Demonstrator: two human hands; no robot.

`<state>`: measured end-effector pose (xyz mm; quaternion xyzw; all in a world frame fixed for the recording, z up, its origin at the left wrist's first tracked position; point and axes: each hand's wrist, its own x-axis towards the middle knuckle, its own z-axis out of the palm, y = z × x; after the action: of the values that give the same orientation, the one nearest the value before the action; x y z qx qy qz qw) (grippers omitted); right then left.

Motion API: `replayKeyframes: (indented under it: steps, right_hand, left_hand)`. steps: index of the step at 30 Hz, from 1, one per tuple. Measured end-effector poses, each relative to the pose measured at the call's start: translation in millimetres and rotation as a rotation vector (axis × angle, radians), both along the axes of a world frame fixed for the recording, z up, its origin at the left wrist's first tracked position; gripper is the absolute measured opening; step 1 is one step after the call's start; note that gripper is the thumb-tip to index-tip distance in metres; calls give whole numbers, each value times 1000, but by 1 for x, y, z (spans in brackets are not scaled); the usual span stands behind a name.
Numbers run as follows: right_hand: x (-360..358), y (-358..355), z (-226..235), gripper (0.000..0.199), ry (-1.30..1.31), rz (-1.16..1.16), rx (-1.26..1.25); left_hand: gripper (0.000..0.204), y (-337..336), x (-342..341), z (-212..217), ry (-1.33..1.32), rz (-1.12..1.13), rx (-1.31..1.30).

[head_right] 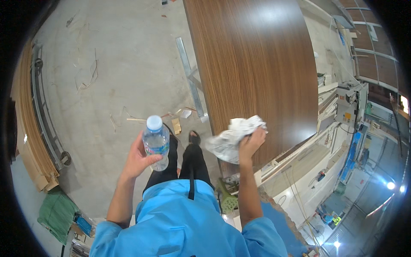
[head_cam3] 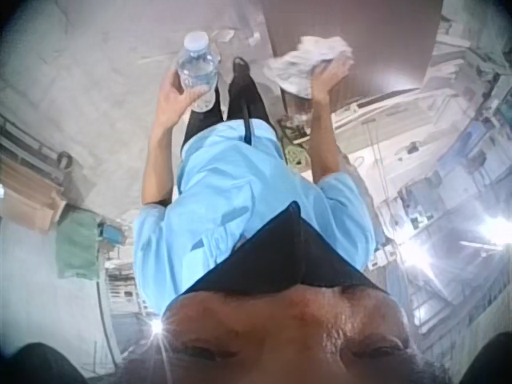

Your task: The person applies a dark finish to the edges of a large wooden tabletop using a small brush from a can, then wipes the surface with a cloth. The person moves around the table, repeatedly dipping the brush and wiping different sections.

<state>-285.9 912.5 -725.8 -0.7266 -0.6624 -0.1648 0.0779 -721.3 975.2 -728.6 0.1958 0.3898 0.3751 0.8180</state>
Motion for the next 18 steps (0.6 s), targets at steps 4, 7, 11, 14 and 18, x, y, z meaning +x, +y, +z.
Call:
replayKeyframes:
  steps: [4,7,11,14,18]
  right_hand:
    - [-4,64,2,52,84,181,-195]
    - [-52,143,-13,43,470,265,-268]
    - [-101,232,-27,27,355,435,-428]
    - [-116,273,-22,22,359,472,-451]
    - [-125,292,-16,22,262,485,-595]
  left_hand:
    - [80,3,0,4,-45,-29,-7]
    - [81,9,-3,13,-17,3,-17]
    - [83,21,-13,24,46,42,-43]
    - [84,31,-14,24,63,61,-64]
    - [86,39,-12,20,2,111,-66]
